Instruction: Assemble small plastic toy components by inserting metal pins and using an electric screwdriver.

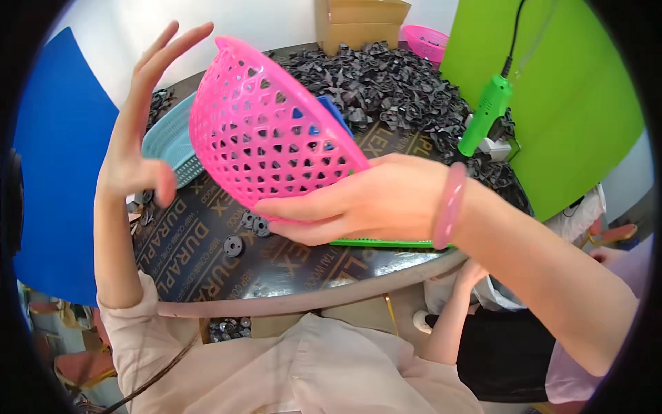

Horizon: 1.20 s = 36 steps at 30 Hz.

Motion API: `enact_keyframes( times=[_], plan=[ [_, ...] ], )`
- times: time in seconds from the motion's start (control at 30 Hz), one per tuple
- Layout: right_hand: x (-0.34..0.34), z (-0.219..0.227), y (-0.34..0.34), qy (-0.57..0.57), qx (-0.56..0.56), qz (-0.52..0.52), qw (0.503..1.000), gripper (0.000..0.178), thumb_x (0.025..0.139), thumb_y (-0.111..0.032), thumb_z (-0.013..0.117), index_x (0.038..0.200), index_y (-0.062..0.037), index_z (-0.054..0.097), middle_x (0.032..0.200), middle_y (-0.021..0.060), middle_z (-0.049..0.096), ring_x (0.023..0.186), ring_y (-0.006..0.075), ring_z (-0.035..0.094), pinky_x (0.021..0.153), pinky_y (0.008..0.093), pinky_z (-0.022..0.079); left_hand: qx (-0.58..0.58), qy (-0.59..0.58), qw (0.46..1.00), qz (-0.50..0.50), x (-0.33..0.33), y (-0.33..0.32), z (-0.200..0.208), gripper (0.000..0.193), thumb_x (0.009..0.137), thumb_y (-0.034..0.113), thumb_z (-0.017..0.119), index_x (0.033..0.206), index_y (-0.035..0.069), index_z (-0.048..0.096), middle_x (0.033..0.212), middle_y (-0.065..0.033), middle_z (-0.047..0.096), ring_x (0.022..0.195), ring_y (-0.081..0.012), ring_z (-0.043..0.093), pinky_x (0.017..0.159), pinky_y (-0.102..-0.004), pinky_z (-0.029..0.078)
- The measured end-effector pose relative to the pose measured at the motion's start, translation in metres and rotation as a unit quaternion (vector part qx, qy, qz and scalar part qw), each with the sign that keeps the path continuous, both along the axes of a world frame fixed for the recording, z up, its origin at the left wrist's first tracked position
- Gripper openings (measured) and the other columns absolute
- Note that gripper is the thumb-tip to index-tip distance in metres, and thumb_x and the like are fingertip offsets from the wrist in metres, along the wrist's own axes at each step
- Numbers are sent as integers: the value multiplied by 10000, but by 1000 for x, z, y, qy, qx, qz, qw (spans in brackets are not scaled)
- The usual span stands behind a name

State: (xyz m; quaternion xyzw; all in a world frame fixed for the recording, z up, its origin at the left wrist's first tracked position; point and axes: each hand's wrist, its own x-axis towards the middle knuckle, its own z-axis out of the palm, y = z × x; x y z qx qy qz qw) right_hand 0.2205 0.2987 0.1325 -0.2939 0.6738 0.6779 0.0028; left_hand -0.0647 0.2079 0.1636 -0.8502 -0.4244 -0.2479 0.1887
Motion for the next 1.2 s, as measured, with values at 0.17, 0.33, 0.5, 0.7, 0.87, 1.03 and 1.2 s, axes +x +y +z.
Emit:
enact_keyframes(
  times=[0.17, 0.33, 0.5, 0.7, 0.87, 1.03, 1.2],
  plan=[
    [-22, -22, -12, 48, -195, 60, 978, 579, 770, 0, 592, 1331, -12, 446, 1445, 119, 299, 1342, 277, 329, 1161, 351, 276, -127, -224, 965, -48, 18, 24, -9, 905, 733, 778, 512, 1291, 65, 514, 1357, -136, 486, 1345, -279, 360, 1122, -438, 229],
    [-37, -36, -25, -3, -347, 53, 936, 560, 773, -150, 567, 1307, -18, 460, 1437, 118, 333, 1360, 291, 311, 1164, 372, 269, -202, -290, 935, -34, 14, 38, -27, 325, 841, 323, 690, 1020, 62, 619, 908, -35, 634, 891, -104, 582, 836, -264, 454],
    [-43, -43, -19, 50, -401, 66, 912, 572, 727, -99, 593, 1286, -72, 475, 1443, 51, 342, 1328, 283, 373, 1133, 343, 331, -224, -297, 928, -9, 9, 41, -19, 313, 836, 359, 694, 937, 67, 645, 853, -18, 631, 863, -97, 578, 823, -257, 449],
    [-49, -35, 2, 54, -507, 54, 858, 609, 723, -68, 604, 1291, -237, 466, 1421, -6, 398, 1288, 285, 439, 1093, 320, 389, -307, -264, 907, 113, 18, 49, 34, 333, 861, 355, 658, 1041, 75, 635, 969, -50, 630, 948, -146, 568, 879, -283, 439],
    [-60, -23, 25, 90, -526, 76, 843, 724, 653, -39, 626, 1310, -285, 448, 1422, 6, 417, 1284, 304, 442, 1080, 344, 410, -306, -257, 914, 69, 7, 70, 54, 358, 852, 360, 669, 1047, 61, 650, 960, -60, 640, 895, -128, 566, 815, -274, 451],
    [-73, -4, 39, 86, -584, 134, 796, 540, 650, 9, 617, 1100, -289, 593, 1462, -15, 370, 1355, 256, 336, 1010, 299, 468, -254, -237, 932, 102, 10, 61, 78, 368, 862, 377, 642, 1045, 57, 648, 972, -72, 640, 925, -133, 575, 817, -276, 458],
    [-49, -23, 63, 201, -548, 135, 800, 513, 699, -92, 596, 1171, -289, 551, 1358, 39, 476, 1239, 340, 464, 1028, 399, 448, -185, -261, 942, 97, 12, 53, 90, 445, 859, 457, 621, 1082, 72, 630, 1009, -98, 639, 994, -181, 599, 877, -310, 480]
  ],
)
